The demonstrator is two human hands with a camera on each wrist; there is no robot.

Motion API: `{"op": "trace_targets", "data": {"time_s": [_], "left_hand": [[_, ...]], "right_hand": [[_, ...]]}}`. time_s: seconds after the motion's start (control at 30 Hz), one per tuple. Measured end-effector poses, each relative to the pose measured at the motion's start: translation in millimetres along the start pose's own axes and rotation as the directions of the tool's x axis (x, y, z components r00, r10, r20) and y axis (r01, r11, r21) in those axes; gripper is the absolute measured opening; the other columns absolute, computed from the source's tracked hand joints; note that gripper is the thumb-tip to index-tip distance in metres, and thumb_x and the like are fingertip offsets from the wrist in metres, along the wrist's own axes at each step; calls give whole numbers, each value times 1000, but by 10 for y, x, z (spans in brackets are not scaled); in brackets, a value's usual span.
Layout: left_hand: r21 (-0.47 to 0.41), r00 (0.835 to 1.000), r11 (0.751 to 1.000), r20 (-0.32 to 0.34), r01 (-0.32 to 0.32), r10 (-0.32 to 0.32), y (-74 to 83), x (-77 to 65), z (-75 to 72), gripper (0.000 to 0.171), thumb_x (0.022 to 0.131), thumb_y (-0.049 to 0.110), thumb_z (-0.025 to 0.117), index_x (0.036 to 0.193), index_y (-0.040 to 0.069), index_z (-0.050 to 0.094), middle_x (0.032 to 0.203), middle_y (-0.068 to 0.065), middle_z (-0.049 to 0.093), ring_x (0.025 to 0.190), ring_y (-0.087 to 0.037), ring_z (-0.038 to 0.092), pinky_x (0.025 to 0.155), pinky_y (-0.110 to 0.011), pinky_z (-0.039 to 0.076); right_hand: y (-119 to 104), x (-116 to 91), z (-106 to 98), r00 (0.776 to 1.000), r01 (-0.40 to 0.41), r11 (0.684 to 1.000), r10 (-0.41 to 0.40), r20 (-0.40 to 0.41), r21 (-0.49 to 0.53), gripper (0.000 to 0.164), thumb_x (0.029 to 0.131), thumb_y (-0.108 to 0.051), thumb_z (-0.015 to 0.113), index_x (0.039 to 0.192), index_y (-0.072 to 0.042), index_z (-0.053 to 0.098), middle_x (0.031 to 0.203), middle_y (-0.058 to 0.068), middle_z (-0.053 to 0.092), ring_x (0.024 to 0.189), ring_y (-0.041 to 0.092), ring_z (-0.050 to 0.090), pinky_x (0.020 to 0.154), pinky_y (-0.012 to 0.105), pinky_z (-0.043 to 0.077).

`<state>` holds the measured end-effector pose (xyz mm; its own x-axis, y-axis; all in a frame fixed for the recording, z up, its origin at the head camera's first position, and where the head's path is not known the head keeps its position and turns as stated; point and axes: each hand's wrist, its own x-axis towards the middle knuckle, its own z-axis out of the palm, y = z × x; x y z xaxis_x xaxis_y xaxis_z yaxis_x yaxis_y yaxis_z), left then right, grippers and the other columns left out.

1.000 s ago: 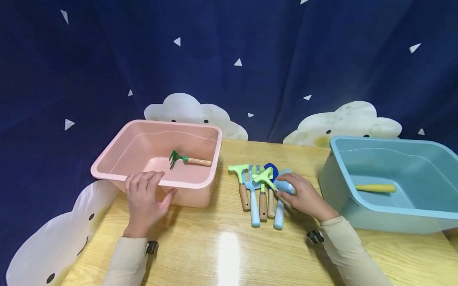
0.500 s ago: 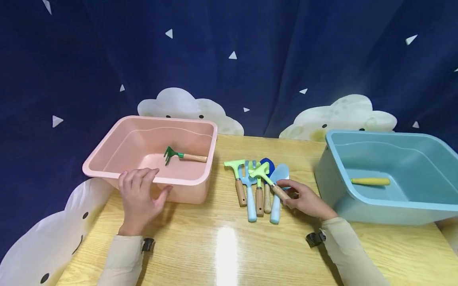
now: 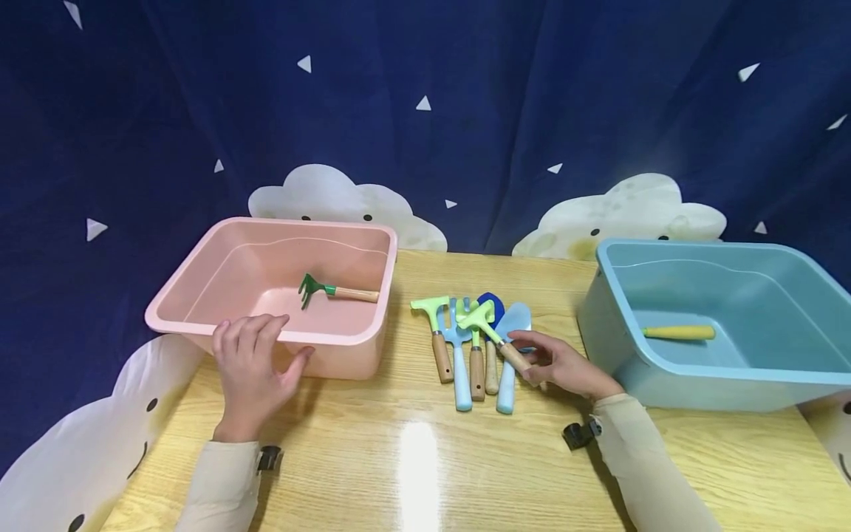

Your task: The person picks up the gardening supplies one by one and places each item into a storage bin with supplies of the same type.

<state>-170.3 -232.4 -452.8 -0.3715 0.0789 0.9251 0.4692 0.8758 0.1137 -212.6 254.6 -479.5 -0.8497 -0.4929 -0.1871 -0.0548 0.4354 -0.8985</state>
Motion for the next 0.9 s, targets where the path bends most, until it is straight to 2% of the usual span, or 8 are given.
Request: {"op": "trace_targets", "data": {"time_s": [0.07, 0.23, 0.4, 0.57, 0.9], "left_hand": [[-2, 1000, 1000, 5, 3, -3, -1, -3, -3, 56, 87, 51, 62, 110, 1, 64, 103, -19, 61, 100, -37, 47, 105, -53, 27], [-14, 1000, 1000, -6, 10, -10, -6, 4, -5, 54, 85, 48, 63, 110, 0, 64, 103, -20, 60, 100, -38, 46, 114, -42, 20], [-24, 1000, 1000, -18, 4, -5, 7, 9, 7, 53, 85, 48, 63, 108, 0, 64, 102, -19, 61, 99, -38, 46, 116, -37, 17], [-25, 1000, 1000, -12, 7, -8, 24, 6, 9, 55, 87, 50, 62, 108, 0, 65, 102, -19, 60, 99, -38, 46, 116, -38, 18], [-22, 1000, 1000, -3, 17, -17, 16, 10, 10, 55, 88, 52, 61, 109, 1, 65, 101, -18, 60, 100, -38, 47, 113, -43, 21]], "right_hand": [[-5, 7, -3, 1000, -6, 1000, 6, 6, -13, 68, 86, -1, 68, 149, -11, 43, 140, 24, 51, 105, 24, 60, 76, 29, 54], [-58, 29, 3, 1000, -19, 997, 21, 19, -75, 67, 85, -3, 68, 147, -13, 45, 134, 24, 53, 98, 23, 59, 74, 30, 53], [-84, 17, -4, 999, -16, 992, 21, 36, -125, 70, 83, -3, 69, 148, -10, 43, 123, 23, 55, 96, 22, 57, 75, 29, 52], [-61, -5, -33, 999, -20, 991, 24, 33, -134, 69, 83, -4, 70, 147, -11, 45, 117, 19, 59, 94, 21, 57, 74, 28, 51], [-13, -1, -74, 997, -32, 995, 37, 63, -91, 68, 86, -4, 68, 148, -11, 44, 119, 20, 60, 97, 22, 58, 75, 29, 53]]}}
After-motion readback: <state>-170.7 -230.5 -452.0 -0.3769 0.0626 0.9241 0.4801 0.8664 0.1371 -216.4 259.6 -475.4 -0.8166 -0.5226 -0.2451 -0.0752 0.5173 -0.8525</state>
